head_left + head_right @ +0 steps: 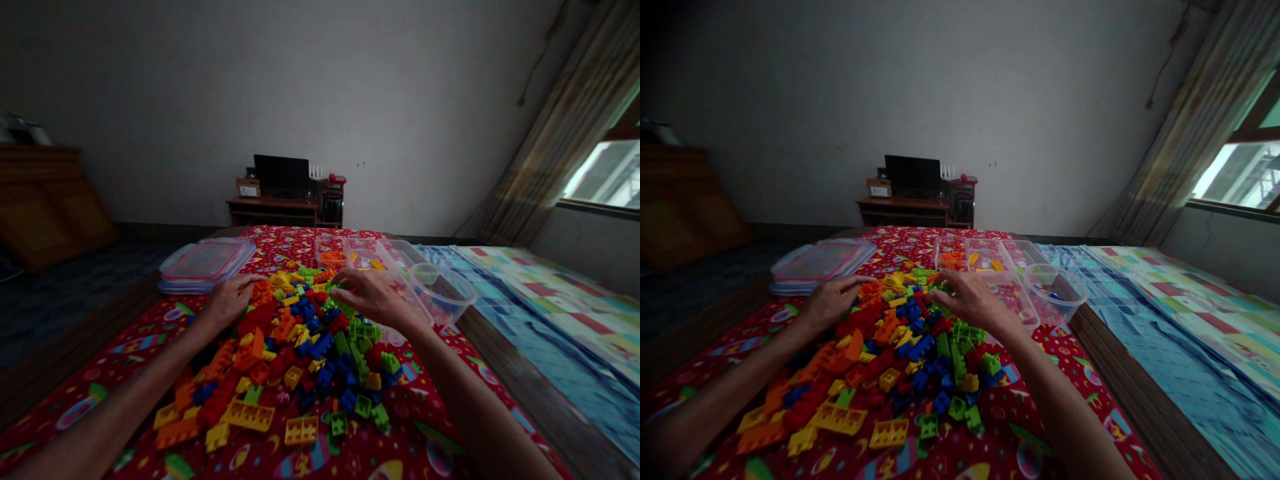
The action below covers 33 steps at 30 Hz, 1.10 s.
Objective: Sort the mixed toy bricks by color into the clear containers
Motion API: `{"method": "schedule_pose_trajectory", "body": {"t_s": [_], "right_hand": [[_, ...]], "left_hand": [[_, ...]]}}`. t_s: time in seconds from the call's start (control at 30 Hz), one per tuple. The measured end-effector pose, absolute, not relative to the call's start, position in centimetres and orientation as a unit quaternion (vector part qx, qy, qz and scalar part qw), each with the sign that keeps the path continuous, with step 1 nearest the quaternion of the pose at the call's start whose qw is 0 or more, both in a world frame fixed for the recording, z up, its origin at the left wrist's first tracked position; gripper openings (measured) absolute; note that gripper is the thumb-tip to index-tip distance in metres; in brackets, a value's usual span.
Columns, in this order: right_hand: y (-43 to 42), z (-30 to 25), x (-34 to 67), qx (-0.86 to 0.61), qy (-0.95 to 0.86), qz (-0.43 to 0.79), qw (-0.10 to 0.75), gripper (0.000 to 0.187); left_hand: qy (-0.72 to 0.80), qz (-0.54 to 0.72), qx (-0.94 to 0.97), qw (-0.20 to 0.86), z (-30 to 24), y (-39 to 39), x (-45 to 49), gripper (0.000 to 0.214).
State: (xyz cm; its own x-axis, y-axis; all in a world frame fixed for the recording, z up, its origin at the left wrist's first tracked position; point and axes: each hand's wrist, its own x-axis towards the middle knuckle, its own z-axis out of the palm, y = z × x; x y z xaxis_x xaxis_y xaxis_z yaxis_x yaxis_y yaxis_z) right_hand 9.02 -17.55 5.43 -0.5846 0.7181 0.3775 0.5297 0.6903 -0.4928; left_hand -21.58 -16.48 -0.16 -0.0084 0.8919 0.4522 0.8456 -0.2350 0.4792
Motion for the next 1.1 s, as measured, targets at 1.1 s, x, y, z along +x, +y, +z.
{"method": "schedule_pose_trajectory", "body": {"t_s": [1.1], "right_hand": [[-16.5,5.3,9.8,-0.408,-0.824,0.241,0.311,0.030]], "left_hand": [[0.616,0.289,0.731,0.047,-0.9,-16.1,-21.4,0.049]]}}
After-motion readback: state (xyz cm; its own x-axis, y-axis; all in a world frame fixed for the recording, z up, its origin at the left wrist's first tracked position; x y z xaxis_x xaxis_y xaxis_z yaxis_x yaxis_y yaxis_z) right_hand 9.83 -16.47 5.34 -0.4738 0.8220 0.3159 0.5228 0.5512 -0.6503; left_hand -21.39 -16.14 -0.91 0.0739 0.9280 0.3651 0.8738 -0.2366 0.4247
